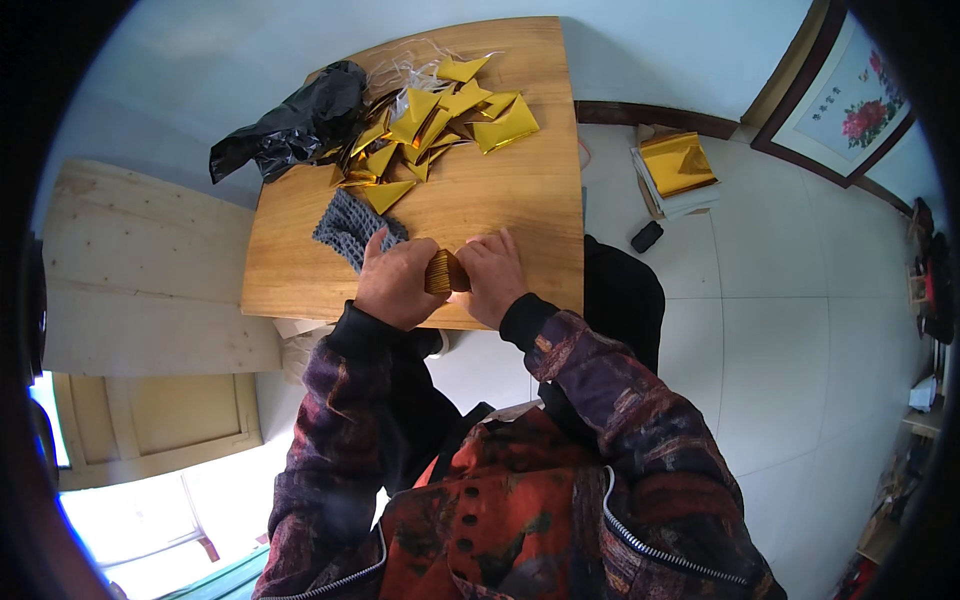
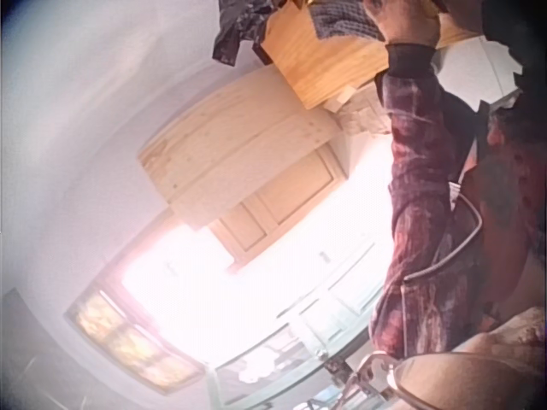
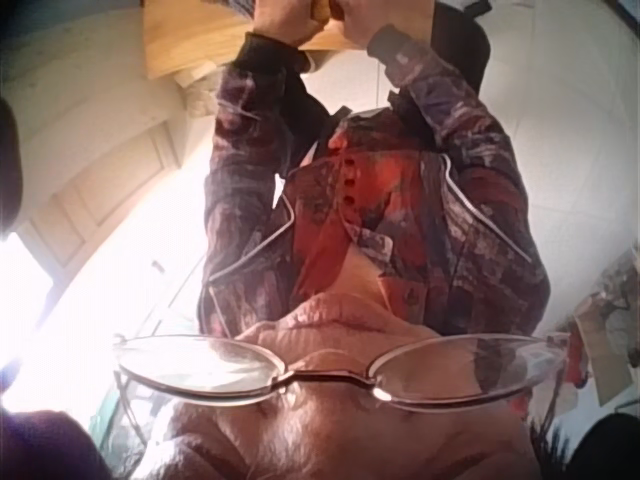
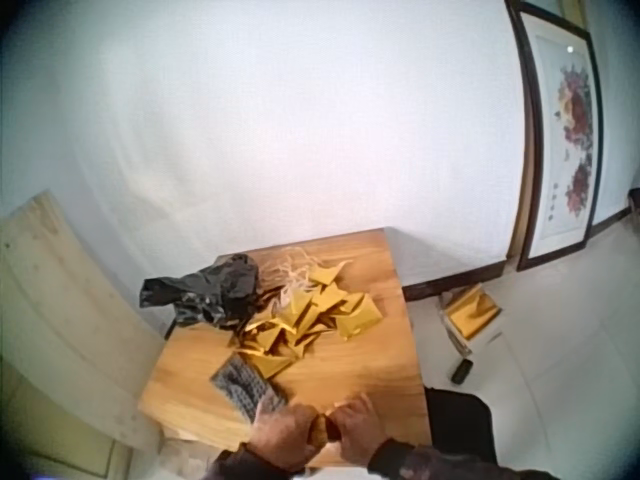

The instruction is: The person gathers small gold paper packs from a wooden table, aligns them into a neat stack, and then ties the stack with a white string. The person handles the packs by hand and places the finished bundle on the table.

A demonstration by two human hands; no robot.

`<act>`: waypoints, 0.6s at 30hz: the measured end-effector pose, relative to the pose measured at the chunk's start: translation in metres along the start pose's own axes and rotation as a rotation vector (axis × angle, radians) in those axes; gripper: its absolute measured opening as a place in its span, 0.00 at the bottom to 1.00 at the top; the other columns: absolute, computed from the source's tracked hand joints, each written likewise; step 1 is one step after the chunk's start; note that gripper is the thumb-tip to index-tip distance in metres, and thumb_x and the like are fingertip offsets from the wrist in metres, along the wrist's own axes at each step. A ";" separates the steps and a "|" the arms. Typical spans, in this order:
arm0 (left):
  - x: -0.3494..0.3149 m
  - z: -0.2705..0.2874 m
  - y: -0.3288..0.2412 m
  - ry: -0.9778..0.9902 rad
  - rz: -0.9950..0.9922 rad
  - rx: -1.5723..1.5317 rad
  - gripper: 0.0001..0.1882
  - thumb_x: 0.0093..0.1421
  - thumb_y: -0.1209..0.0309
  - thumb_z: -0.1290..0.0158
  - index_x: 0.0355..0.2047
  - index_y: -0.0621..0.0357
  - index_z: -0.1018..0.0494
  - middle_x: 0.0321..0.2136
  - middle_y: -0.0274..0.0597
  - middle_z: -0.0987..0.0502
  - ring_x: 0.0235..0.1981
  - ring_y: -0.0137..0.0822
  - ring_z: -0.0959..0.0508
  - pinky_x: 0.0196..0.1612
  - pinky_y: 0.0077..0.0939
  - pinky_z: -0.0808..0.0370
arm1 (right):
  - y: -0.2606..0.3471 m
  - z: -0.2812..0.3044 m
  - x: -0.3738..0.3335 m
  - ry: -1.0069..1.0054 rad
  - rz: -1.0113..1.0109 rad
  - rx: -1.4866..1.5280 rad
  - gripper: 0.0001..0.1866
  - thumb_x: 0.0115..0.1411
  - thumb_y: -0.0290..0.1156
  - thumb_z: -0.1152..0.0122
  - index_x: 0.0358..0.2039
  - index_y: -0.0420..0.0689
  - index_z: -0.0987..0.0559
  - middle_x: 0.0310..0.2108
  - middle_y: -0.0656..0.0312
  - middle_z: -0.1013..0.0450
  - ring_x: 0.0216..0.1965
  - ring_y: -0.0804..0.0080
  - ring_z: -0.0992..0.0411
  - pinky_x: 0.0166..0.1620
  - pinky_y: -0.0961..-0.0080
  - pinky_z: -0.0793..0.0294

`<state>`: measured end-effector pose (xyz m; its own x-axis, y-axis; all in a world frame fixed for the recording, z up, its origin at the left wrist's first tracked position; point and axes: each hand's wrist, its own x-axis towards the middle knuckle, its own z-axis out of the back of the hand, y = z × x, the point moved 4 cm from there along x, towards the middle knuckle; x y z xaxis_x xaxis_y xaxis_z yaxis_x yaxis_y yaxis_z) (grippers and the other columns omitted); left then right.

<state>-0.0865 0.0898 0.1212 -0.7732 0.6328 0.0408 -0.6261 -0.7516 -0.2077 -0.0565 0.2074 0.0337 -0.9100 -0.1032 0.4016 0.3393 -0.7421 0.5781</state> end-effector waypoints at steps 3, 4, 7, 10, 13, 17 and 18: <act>-0.002 -0.001 -0.002 0.010 -0.012 0.037 0.20 0.45 0.62 0.38 0.35 0.54 0.32 0.31 0.42 0.25 0.40 0.45 0.24 0.60 0.54 0.46 | 0.000 0.000 -0.002 0.004 -0.024 0.054 0.18 0.41 0.30 0.30 0.33 0.44 0.25 0.39 0.56 0.27 0.50 0.57 0.35 0.61 0.53 0.49; -0.002 -0.001 -0.002 0.034 -0.003 0.054 0.21 0.45 0.61 0.38 0.36 0.54 0.33 0.32 0.42 0.26 0.41 0.45 0.25 0.60 0.55 0.47 | 0.000 0.001 -0.002 -0.008 -0.027 0.088 0.17 0.42 0.29 0.31 0.33 0.44 0.25 0.39 0.56 0.27 0.50 0.57 0.35 0.61 0.53 0.49; -0.001 0.001 -0.005 0.052 -0.007 0.105 0.26 0.43 0.59 0.35 0.38 0.56 0.34 0.35 0.43 0.27 0.44 0.45 0.27 0.62 0.56 0.51 | -0.003 -0.003 -0.001 0.031 -0.052 0.021 0.16 0.41 0.24 0.35 0.33 0.45 0.26 0.40 0.56 0.27 0.50 0.57 0.35 0.62 0.53 0.50; -0.001 0.004 -0.009 0.022 -0.011 0.132 0.28 0.42 0.57 0.34 0.37 0.57 0.34 0.37 0.44 0.28 0.46 0.45 0.29 0.63 0.56 0.52 | -0.004 -0.005 -0.002 0.024 -0.061 0.045 0.16 0.41 0.22 0.38 0.34 0.45 0.27 0.40 0.57 0.27 0.51 0.58 0.35 0.63 0.54 0.50; -0.002 0.003 -0.010 0.014 0.000 0.159 0.29 0.42 0.56 0.34 0.37 0.58 0.34 0.37 0.44 0.28 0.47 0.44 0.29 0.63 0.57 0.53 | -0.003 -0.005 -0.004 0.007 -0.038 0.020 0.18 0.41 0.22 0.37 0.35 0.45 0.27 0.41 0.57 0.28 0.52 0.58 0.36 0.63 0.54 0.50; 0.000 0.001 -0.008 0.011 0.002 0.156 0.29 0.41 0.56 0.33 0.37 0.58 0.33 0.36 0.43 0.28 0.46 0.44 0.29 0.63 0.57 0.53 | -0.003 -0.003 -0.003 -0.011 -0.041 0.028 0.17 0.40 0.23 0.36 0.34 0.45 0.27 0.41 0.57 0.28 0.51 0.57 0.36 0.63 0.54 0.50; 0.001 0.001 -0.008 0.003 -0.001 0.156 0.29 0.41 0.56 0.33 0.36 0.57 0.33 0.35 0.43 0.28 0.46 0.44 0.28 0.63 0.57 0.53 | -0.002 -0.002 -0.003 -0.014 -0.040 0.024 0.17 0.40 0.24 0.35 0.34 0.45 0.27 0.41 0.57 0.28 0.51 0.57 0.36 0.62 0.55 0.49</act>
<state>-0.0821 0.0963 0.1237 -0.7725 0.6339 0.0377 -0.6350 -0.7707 -0.0531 -0.0552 0.2075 0.0300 -0.9197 -0.0640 0.3874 0.3082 -0.7290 0.6112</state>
